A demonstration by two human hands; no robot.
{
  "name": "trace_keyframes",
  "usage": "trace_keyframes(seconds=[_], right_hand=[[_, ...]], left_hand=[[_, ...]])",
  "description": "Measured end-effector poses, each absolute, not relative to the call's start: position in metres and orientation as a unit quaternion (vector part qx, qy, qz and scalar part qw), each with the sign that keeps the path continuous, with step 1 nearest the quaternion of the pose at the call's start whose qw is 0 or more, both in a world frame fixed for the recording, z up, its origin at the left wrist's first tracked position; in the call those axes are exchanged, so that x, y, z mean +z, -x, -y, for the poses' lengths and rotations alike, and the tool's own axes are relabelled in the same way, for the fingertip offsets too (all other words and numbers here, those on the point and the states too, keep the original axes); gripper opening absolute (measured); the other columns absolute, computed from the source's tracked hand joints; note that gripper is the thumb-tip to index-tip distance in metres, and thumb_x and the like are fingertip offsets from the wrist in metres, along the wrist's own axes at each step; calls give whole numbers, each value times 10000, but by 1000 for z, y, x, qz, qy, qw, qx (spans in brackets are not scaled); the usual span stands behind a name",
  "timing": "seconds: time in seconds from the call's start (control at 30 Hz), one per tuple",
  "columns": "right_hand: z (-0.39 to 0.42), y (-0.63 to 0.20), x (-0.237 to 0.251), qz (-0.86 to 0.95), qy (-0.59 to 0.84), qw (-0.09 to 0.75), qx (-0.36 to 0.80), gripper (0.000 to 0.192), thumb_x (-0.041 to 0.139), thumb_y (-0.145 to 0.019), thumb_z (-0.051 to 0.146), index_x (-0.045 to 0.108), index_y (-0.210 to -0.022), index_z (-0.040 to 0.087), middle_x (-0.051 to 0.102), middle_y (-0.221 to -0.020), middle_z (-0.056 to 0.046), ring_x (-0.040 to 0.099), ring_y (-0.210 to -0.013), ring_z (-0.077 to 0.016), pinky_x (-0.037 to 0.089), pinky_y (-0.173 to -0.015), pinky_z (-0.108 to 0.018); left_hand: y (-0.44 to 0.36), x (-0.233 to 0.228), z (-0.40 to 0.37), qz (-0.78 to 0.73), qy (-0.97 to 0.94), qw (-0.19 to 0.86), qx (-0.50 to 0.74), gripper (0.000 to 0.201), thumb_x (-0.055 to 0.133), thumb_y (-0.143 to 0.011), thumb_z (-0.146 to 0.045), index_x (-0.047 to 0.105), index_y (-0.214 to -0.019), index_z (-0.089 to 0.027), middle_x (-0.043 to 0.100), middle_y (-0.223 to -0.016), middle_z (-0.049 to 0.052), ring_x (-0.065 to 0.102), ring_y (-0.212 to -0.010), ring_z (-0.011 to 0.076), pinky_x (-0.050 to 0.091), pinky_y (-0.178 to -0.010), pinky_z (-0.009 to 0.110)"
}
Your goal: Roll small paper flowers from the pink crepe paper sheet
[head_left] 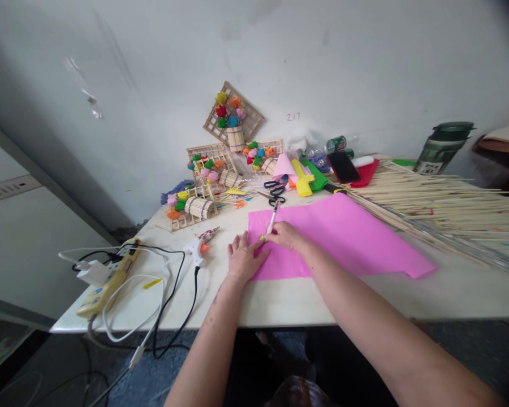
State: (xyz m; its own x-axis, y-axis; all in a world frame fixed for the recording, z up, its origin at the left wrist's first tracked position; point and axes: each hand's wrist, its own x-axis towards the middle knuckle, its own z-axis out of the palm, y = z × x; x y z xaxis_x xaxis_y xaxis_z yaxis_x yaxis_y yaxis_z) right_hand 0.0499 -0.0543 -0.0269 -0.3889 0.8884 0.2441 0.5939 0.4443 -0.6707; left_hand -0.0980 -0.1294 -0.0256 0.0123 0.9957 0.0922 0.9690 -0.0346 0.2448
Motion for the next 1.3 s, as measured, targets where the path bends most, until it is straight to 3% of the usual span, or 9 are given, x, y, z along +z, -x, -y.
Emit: trace_keyframes(seconds=[0.43,0.9,1.3], right_hand=[[53,-50,-29,773,442,348,291,182,545,-693,291,653,-746,154,658,-702,-16,577,-637,-123,417,-613,-205],[62,-48,-18,817,479,277,165,216,521,-709,318,665,-746,160,664,-668,-43,587,-620,-138,371,-537,-194],[67,-45,-14,823,495,249,126,221,508,-724,327,660,-764,172,674,-714,-55,588,-636,-138,360,-543,-197]], left_hand=[[99,-27,129,-691,-710,59,124,523,351,-717,-690,477,-1163,-447,233,-1422,-25,163,-1292,309,130,-1021,495],[101,-29,126,-690,-711,55,120,555,334,-707,-707,470,-1174,-440,260,-1412,-22,172,-1291,303,137,-1021,493],[98,-25,128,-696,-708,63,103,548,344,-719,-690,457,-1189,-431,259,-1412,-22,162,-1295,293,124,-1028,479]])
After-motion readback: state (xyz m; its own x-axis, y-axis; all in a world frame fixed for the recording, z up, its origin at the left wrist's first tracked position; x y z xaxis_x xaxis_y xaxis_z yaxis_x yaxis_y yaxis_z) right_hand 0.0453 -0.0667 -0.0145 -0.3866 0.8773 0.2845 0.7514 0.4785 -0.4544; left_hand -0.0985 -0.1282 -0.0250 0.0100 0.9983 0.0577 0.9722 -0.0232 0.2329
